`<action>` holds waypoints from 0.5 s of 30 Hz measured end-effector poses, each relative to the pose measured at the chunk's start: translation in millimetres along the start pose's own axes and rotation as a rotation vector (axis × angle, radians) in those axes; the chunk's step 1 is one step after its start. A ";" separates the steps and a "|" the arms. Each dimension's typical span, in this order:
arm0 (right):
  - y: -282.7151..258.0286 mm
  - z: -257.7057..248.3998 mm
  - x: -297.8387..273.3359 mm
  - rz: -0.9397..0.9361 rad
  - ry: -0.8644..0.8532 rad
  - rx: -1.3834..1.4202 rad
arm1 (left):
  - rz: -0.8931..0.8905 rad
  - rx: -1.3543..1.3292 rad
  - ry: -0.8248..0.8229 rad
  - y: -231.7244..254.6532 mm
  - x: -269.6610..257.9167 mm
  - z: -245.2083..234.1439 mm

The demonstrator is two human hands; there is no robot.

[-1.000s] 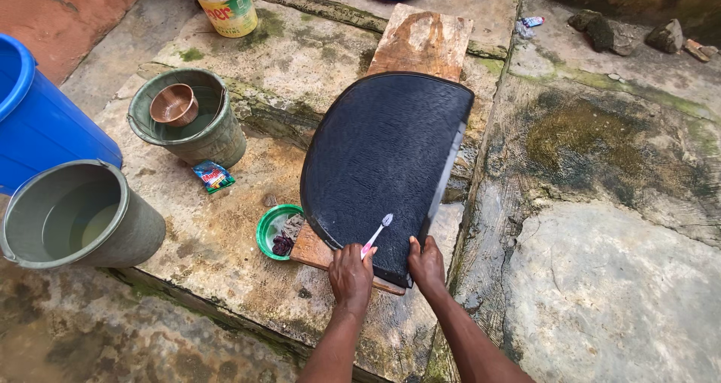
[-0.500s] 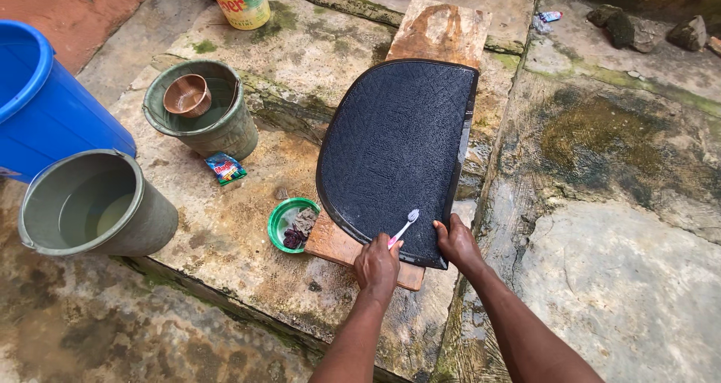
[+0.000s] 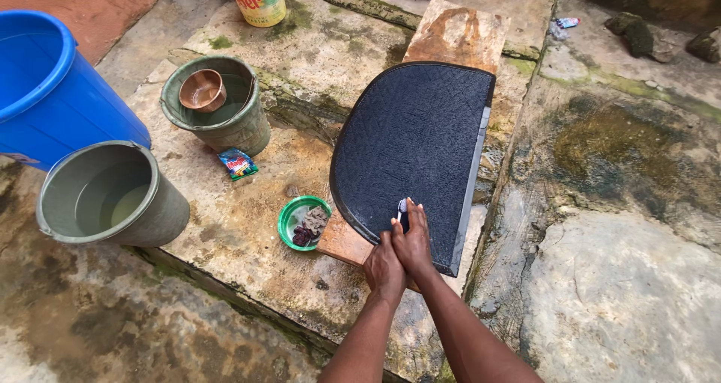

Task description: The person cleans a small black mat by scrubbing it with a toothbrush and applying soapy water from a bowl.

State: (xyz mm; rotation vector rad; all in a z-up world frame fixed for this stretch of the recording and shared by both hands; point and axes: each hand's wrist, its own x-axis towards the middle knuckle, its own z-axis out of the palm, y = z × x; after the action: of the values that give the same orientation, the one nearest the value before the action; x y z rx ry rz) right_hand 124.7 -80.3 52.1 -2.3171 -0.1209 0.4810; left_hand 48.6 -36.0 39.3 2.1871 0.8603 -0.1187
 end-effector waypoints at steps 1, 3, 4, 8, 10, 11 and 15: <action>7.2 4.1 1.0 -0.034 0.018 -0.022 | -0.066 -0.094 -0.056 1.4 0.4 0.5; 20.5 9.7 4.1 -0.113 0.062 -0.045 | -0.049 -0.112 -0.090 -1.8 -2.2 -1.0; 25.5 10.7 5.6 -0.156 0.088 -0.045 | 0.035 -0.036 -0.068 -5.0 -4.4 -2.3; 31.2 13.3 0.3 -0.282 0.213 0.006 | 0.227 -0.046 -0.021 -14.3 -13.0 -10.1; 24.5 15.5 -4.3 -0.254 0.259 0.018 | 0.348 -0.100 0.002 -22.4 -19.9 -21.8; 23.5 16.6 -9.0 -0.236 0.281 0.025 | 0.408 -0.126 0.009 -26.3 -25.8 -26.8; 15.0 29.5 -9.5 -0.297 0.426 -0.101 | 0.472 -0.160 -0.020 -35.7 -30.7 -54.4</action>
State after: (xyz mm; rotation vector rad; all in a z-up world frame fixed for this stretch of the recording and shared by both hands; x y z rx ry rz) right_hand 104.0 -73.5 25.5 -2.3918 -0.2812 -0.1727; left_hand -6.7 1.9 65.5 2.1700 0.3121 0.1547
